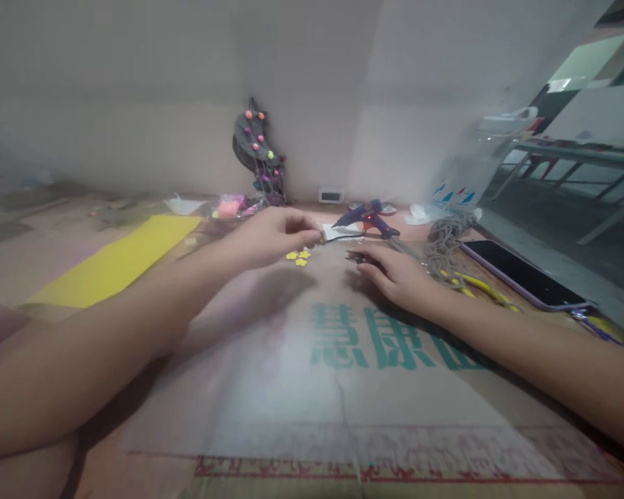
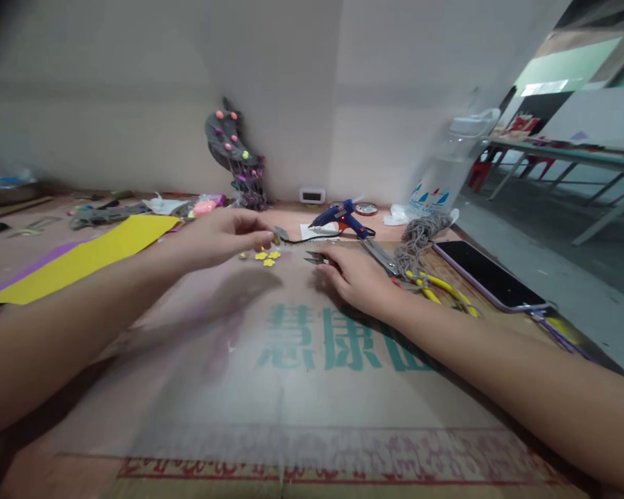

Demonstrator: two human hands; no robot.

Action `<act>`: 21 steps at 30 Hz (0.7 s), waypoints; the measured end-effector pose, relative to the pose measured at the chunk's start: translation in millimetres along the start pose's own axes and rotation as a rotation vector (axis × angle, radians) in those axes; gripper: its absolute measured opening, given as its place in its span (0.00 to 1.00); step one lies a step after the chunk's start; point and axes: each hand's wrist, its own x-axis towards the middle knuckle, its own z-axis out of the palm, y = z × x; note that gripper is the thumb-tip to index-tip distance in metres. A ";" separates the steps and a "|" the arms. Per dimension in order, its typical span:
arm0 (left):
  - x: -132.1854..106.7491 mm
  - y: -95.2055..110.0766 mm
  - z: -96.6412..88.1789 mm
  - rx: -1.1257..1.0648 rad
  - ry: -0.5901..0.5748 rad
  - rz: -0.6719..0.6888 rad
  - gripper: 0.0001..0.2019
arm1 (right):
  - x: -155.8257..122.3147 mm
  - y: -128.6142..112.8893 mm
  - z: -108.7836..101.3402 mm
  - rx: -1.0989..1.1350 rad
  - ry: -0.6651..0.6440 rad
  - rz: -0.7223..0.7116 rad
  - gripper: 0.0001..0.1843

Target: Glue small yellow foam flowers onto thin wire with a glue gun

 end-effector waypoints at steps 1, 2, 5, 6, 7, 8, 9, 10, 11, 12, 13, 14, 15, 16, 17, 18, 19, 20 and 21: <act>2.3 -5.0 -12.5 0.064 -0.004 -0.035 0.14 | 0.1 -0.2 -0.2 -0.008 -0.006 0.006 0.18; 4.3 -11.7 -23.2 0.140 -0.007 -0.067 0.15 | 0.3 -0.3 -0.4 -0.013 -0.011 0.011 0.18; 9.2 -36.6 -41.8 0.334 -0.078 -0.173 0.16 | 0.4 -0.2 -0.4 -0.016 -0.032 0.018 0.18; 10.5 -44.5 -43.6 0.384 -0.124 -0.193 0.16 | 0.4 -0.1 -0.2 -0.019 -0.036 0.019 0.18; 11.7 -51.1 -43.5 0.421 -0.163 -0.204 0.15 | 0.4 0.1 0.0 -0.021 -0.041 0.019 0.18; 12.7 -56.3 -42.0 0.445 -0.199 -0.207 0.15 | 0.4 0.4 0.3 -0.022 -0.045 0.019 0.18; 13.4 -60.0 -39.4 0.465 -0.215 -0.202 0.14 | 0.3 0.7 0.7 -0.022 -0.048 0.020 0.18; 13.8 -62.5 -36.1 0.488 -0.213 -0.187 0.14 | 0.1 1.1 1.2 -0.022 -0.052 0.021 0.18; 14.1 -63.9 -32.5 0.508 -0.206 -0.162 0.14 | 0.0 1.5 1.6 -0.023 -0.054 0.023 0.18; 14.2 -64.9 -28.9 0.522 -0.175 -0.149 0.14 | -0.2 1.8 2.1 -0.024 -0.056 0.025 0.18; 14.2 -65.6 -25.6 0.533 -0.151 -0.148 0.14 | -0.4 2.1 2.4 -0.025 -0.056 0.026 0.18; 14.2 -66.3 -22.8 0.550 -0.125 -0.165 0.14 | -0.5 2.3 2.7 -0.025 -0.057 0.024 0.18; 14.2 -67.0 -20.8 0.557 -0.105 -0.160 0.14 | -0.6 2.5 2.9 -0.022 -0.059 0.018 0.18; 14.2 -67.8 -19.6 0.558 -0.080 -0.144 0.15 | -0.7 2.5 3.0 -0.020 -0.060 0.012 0.18; 14.2 -68.4 -19.3 0.566 -0.043 -0.132 0.16 | -0.8 2.6 3.0 -0.019 -0.060 0.008 0.18; 14.1 -68.9 -19.8 0.580 -0.016 -0.127 0.16 | -0.8 2.7 3.1 -0.018 -0.062 0.005 0.18; 14.1 -69.1 -20.9 0.595 0.011 -0.128 0.17 | -0.8 2.8 3.1 -0.018 -0.062 0.004 0.18; 14.0 -69.1 -22.3 0.610 0.027 -0.133 0.17 | -0.9 3.0 3.2 -0.018 -0.062 0.003 0.18; 13.8 -69.1 -23.6 0.621 0.028 -0.136 0.17 | -1.0 3.3 3.2 -0.018 -0.062 0.001 0.18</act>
